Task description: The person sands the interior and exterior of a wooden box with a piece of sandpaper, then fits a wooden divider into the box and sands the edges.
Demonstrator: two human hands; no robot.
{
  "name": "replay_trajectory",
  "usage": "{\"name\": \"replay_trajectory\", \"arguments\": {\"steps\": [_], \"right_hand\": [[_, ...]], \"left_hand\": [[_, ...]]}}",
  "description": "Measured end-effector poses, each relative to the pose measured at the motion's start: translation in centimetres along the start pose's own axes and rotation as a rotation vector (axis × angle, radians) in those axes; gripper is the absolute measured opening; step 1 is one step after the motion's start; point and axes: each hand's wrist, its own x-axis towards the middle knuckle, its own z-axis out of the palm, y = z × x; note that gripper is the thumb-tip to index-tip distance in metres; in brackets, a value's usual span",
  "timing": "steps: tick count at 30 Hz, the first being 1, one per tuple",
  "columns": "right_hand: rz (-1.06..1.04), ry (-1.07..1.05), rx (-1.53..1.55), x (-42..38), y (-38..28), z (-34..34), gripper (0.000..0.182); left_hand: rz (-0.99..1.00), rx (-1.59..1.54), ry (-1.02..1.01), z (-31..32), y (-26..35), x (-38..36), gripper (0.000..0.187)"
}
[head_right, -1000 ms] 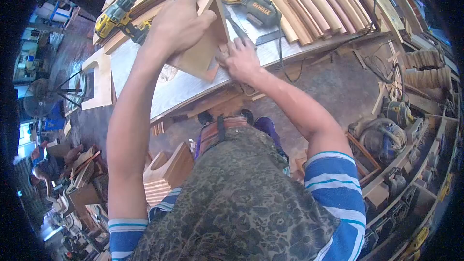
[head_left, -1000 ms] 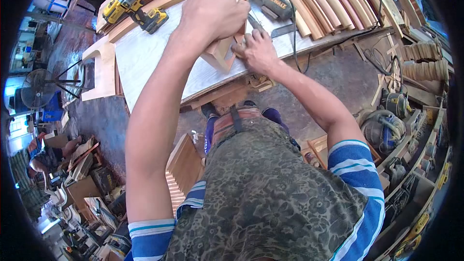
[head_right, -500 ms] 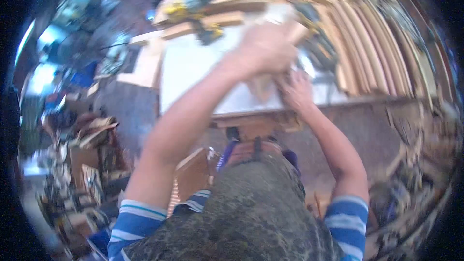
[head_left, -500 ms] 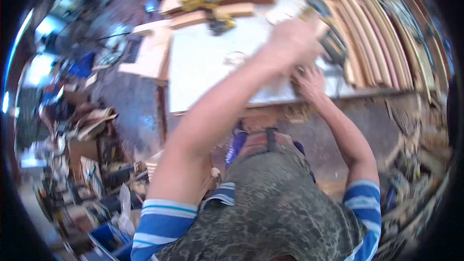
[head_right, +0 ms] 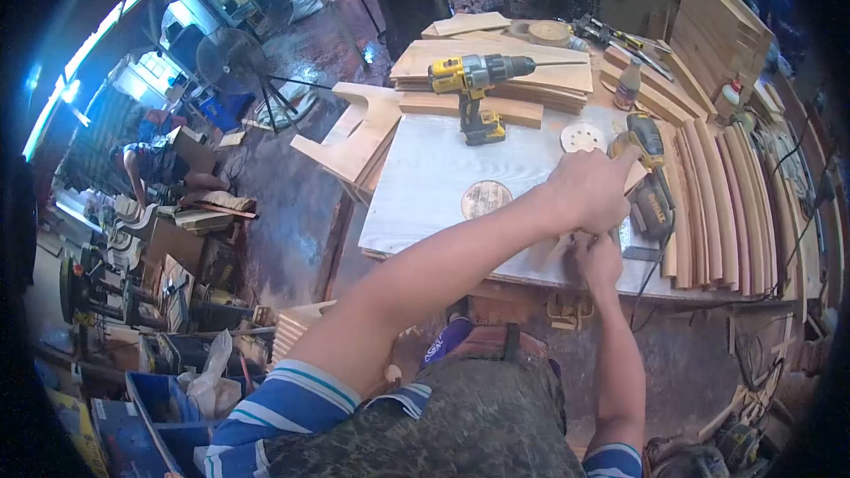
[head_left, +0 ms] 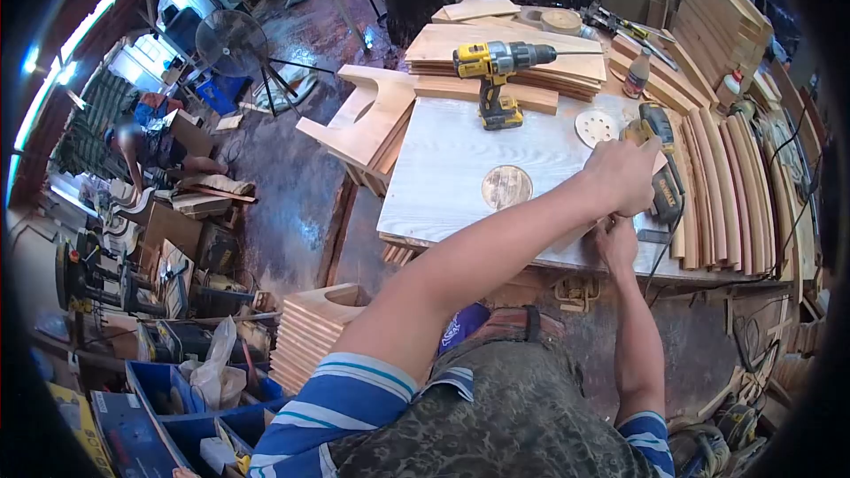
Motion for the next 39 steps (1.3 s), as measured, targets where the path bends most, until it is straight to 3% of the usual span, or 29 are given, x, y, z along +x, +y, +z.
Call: {"name": "replay_trajectory", "arguments": {"steps": [3, 6, 12, 14, 17, 19, 20, 22, 24, 25, 27, 31, 33, 35, 37, 38, 39], "right_hand": [[0.132, -0.019, -0.032, 1.0, 0.7, 1.0, 0.029], [0.15, 0.027, -0.14, 1.2, 0.8, 1.5, 0.032], [0.257, -0.072, -0.237, 1.4, -0.9, 1.7, 0.038], [0.215, 0.138, -0.087, 1.7, 2.3, 4.8, 0.054], [0.275, 0.242, -0.086, 1.5, 1.9, 6.2, 0.041], [0.265, 0.236, -0.023, 1.8, 4.0, 7.4, 0.05], [0.29, 0.287, 0.01, 1.9, 4.6, 8.0, 0.052], [0.316, 0.342, 0.039, 2.1, 2.7, 7.2, 0.055], [0.409, 0.094, -0.042, 1.6, -1.7, 4.2, 0.082], [0.416, 0.094, -0.043, 1.2, -4.4, 2.6, 0.082], [0.362, -0.102, -0.355, 0.4, -8.2, 0.5, 0.068], [0.407, -0.057, -0.704, 1.4, -4.2, 3.5, 0.062], [0.011, 0.376, 0.191, 0.6, 2.0, 7.1, 0.067], [-0.07, 0.407, -0.482, 2.0, 3.0, 9.4, 0.076], [0.058, 0.28, -0.716, 3.3, 4.5, 11.3, 0.067], [0.11, 0.206, -0.834, 4.0, 5.2, 12.3, 0.063], [0.123, 0.1, -0.963, 1.2, -2.4, 7.2, 0.043]], "left_hand": [[-0.015, -0.016, -0.006, -0.2, 0.1, -0.2, 0.077], [-0.02, -0.067, 0.003, 0.0, 0.1, -0.2, 0.075], [-0.007, -0.203, 0.007, 1.2, -1.2, 0.7, 0.073], [-0.002, -0.243, -0.016, 1.2, -1.0, 0.8, 0.074], [-0.015, -0.287, -0.023, 1.1, -0.5, 1.0, 0.072], [-0.014, -0.312, -0.161, 0.4, -0.6, 1.5, 0.071], [0.039, -0.253, -0.083, 1.0, -1.0, 1.9, 0.06], [0.064, -0.226, -0.092, 0.6, -1.3, 2.6, 0.058], [0.079, -0.205, -0.102, 0.9, -1.8, 3.2, 0.056], [0.112, -0.254, -0.067, 1.8, -2.2, 3.6, 0.055], [0.151, -0.304, -0.047, 2.7, -2.5, 3.8, 0.053], [0.116, -0.353, -0.094, 2.8, -2.4, 4.2, 0.061], [0.18, -0.306, -0.076, 3.4, -2.4, 4.3, 0.06], [0.185, -0.254, 0.008, 3.3, -2.2, 4.2, 0.044], [0.183, -0.175, -0.052, 2.3, -2.1, 4.1, 0.04], [0.294, -0.065, -0.042, 2.5, -2.4, 4.5, 0.03], [0.235, -0.097, -0.063, 3.2, -2.4, 5.4, 0.026]]}}
